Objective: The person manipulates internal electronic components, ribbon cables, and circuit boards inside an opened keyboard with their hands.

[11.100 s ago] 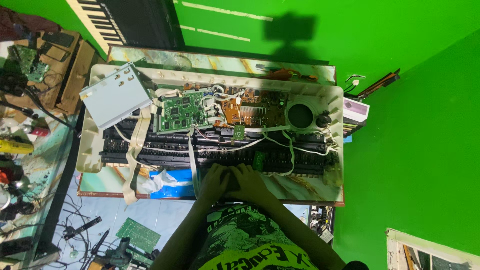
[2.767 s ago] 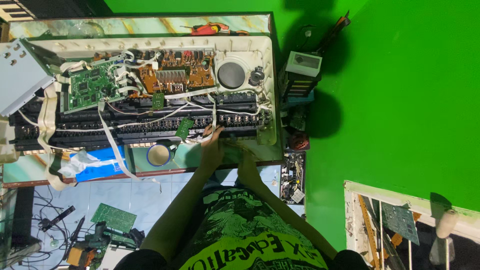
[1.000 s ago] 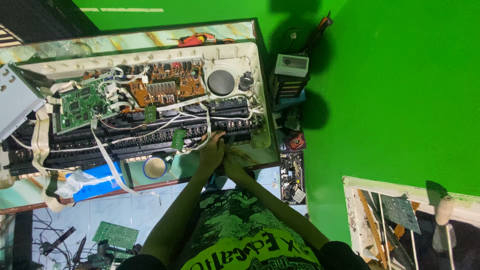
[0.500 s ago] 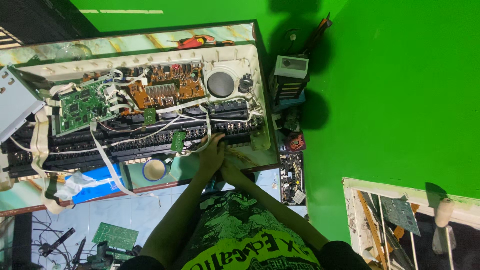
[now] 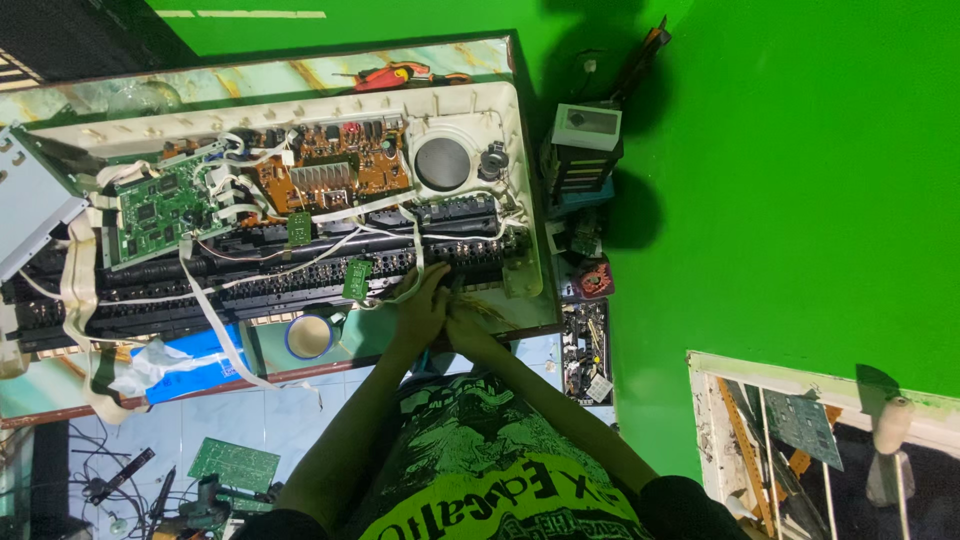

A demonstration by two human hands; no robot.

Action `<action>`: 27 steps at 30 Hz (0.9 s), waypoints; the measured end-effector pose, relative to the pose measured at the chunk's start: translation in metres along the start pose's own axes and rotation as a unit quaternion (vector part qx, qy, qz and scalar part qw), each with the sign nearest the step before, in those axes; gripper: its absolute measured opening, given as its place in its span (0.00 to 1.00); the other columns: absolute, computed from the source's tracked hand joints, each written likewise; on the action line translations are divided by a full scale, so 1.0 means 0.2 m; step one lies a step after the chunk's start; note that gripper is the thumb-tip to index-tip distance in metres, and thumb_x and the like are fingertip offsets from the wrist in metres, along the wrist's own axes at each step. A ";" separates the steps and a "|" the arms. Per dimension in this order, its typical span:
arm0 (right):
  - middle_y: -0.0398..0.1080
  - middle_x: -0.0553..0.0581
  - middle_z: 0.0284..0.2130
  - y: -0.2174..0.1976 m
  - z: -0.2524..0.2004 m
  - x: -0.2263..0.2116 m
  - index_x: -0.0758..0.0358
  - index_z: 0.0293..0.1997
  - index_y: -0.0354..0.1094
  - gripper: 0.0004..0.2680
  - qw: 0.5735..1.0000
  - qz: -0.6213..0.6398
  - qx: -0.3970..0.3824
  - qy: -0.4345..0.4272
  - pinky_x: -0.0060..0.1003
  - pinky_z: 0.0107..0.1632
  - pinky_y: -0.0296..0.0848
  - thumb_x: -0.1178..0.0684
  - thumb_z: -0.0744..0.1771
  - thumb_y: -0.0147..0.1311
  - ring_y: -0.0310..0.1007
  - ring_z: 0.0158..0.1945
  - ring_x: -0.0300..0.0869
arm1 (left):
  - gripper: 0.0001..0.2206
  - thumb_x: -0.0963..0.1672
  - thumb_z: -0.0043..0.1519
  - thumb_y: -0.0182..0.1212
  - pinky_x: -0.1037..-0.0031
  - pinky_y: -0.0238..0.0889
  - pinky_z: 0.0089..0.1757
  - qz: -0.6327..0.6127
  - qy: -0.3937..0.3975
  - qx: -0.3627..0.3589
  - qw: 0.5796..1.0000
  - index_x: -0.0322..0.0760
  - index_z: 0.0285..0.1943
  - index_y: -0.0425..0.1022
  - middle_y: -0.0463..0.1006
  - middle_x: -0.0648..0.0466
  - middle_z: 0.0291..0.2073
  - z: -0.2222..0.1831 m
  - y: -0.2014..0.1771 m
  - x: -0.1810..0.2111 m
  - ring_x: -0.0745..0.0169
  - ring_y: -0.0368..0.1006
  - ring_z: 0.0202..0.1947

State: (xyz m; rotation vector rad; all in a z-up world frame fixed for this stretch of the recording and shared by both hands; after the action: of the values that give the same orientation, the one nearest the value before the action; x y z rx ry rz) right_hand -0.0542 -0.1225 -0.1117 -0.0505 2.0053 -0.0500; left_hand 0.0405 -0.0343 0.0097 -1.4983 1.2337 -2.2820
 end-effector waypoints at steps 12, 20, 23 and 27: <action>0.68 0.71 0.50 -0.03 0.09 0.17 0.68 0.59 0.62 0.12 0.868 -0.487 0.074 -0.068 0.54 0.50 0.69 0.53 0.72 0.37 0.71 0.49 0.59 | 0.14 0.42 0.65 0.54 0.58 0.56 0.60 -0.039 -0.036 0.013 0.998 0.41 0.58 0.77 0.78 0.52 0.56 0.02 0.00 0.00 0.48 0.67 0.61; 0.68 0.75 0.48 0.09 0.01 0.12 0.72 0.54 0.62 0.12 0.968 -0.180 0.021 -0.171 0.54 0.53 0.70 0.54 0.70 0.40 0.70 0.49 0.64 | 0.13 0.41 0.65 0.54 0.57 0.56 0.60 -0.041 -0.010 0.045 0.998 0.40 0.57 0.78 0.79 0.51 0.55 0.02 0.01 0.01 0.45 0.67 0.59; 0.68 0.77 0.44 -0.03 -0.01 0.18 0.75 0.50 0.63 0.10 0.954 -0.194 0.191 -0.123 0.57 0.49 0.67 0.55 0.70 0.43 0.68 0.47 0.65 | 0.13 0.40 0.65 0.54 0.57 0.55 0.60 -0.046 -0.015 0.049 0.998 0.41 0.57 0.78 0.79 0.51 0.55 0.02 0.02 0.00 0.45 0.67 0.59; 0.67 0.76 0.43 -0.04 0.05 0.18 0.72 0.45 0.65 0.08 0.900 -0.377 0.187 -0.113 0.57 0.44 0.68 0.56 0.68 0.42 0.69 0.43 0.61 | 0.13 0.40 0.65 0.55 0.55 0.54 0.60 -0.041 -0.004 0.055 0.998 0.40 0.57 0.78 0.78 0.50 0.55 0.01 0.02 -0.01 0.44 0.67 0.60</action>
State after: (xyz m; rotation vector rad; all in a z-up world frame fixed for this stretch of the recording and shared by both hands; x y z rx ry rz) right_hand -0.0604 -0.1327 -0.1483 -0.5591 1.6063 -0.8837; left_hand 0.0419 -0.0372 0.0054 -1.5447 1.0454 -2.3508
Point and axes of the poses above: each hand's wrist, its own z-axis towards the middle knuckle, its own y-axis out of the palm, x = y × z, the point moved 4 cm from there along z, towards the middle knuckle
